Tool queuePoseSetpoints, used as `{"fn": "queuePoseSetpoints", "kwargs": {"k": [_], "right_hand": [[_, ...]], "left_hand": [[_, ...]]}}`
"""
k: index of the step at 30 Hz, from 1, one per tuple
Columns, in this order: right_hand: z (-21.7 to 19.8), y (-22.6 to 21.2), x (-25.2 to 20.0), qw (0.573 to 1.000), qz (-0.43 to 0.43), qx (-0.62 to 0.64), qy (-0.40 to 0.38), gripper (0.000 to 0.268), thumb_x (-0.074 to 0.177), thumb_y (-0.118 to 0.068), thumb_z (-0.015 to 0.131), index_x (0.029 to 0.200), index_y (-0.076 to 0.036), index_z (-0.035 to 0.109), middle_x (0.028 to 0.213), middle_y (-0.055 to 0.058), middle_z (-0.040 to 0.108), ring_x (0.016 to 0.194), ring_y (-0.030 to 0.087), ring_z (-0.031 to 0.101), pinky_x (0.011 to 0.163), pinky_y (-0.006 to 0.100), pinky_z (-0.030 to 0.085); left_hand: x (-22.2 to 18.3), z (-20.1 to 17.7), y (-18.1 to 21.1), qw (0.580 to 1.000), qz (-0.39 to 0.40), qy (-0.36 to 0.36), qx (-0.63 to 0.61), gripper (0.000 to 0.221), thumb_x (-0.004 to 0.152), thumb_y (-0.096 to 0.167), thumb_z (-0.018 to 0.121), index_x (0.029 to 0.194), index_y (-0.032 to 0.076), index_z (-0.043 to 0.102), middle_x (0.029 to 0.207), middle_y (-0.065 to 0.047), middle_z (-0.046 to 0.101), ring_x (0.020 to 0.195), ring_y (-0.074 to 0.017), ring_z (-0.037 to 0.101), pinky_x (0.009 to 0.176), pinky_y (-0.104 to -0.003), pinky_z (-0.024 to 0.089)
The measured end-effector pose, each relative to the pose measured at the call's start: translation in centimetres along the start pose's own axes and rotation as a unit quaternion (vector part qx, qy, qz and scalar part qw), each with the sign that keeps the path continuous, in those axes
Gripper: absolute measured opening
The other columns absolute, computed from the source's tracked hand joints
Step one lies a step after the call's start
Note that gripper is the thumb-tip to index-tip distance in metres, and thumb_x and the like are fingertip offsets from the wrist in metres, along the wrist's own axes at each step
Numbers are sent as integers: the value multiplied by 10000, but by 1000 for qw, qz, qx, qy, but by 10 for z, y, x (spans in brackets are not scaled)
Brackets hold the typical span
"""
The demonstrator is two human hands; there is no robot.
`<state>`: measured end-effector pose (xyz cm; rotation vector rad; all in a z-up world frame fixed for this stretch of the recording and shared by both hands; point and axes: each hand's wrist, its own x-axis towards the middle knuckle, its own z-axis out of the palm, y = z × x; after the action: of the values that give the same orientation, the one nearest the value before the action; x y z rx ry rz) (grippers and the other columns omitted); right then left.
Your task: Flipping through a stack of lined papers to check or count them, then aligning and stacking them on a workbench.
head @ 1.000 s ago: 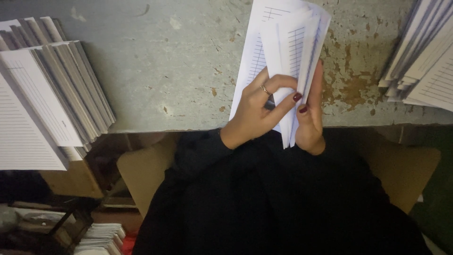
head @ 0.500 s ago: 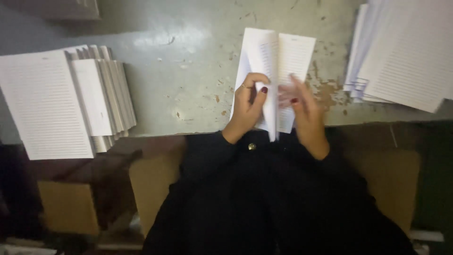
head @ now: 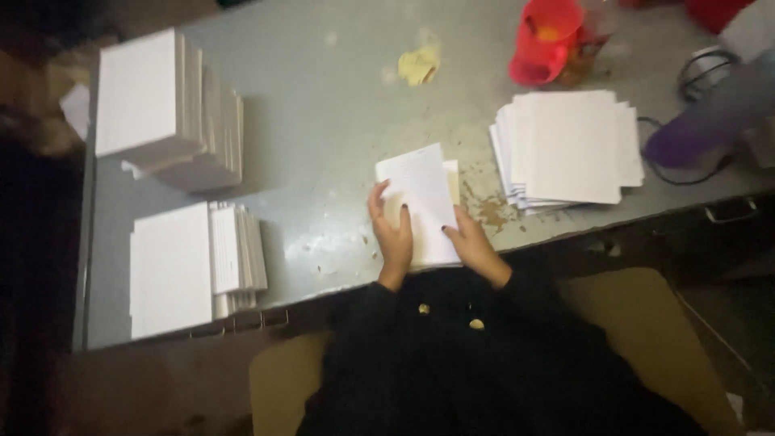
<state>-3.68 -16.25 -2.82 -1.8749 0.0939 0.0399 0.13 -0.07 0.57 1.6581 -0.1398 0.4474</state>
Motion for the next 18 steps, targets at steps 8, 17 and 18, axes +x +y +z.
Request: {"fn": "queuePoseSetpoints", "kwargs": {"k": [8,17,18], "right_hand": [[-11,-47,-33,986,-157,-14,50,178,997,-79,613,1145,8,660,1019,148,708,1012,314,686,944,453,510],[-8,-28,-12,981,-177,65,37,193,807,109,639,975,61,722,862,219,738,882,371,714,833,491,547],[-4,-25,-9,982,-171,67,47,242,777,147,620,990,87,719,881,240,745,918,414,724,851,504,558]], "left_hand": [[-4,-55,12,985,-159,-33,-62,793,960,81,665,1590,174,192,1519,-276,372,1424,-409,369,1163,-576,284],[-34,-56,-20,994,-59,-57,-72,361,1010,-3,516,1368,26,552,1270,-184,649,1233,-260,586,1058,-482,458],[-37,-53,-36,992,-64,-52,-93,363,1028,28,525,1391,12,532,1307,-217,621,1262,-288,555,1072,-501,436]]}}
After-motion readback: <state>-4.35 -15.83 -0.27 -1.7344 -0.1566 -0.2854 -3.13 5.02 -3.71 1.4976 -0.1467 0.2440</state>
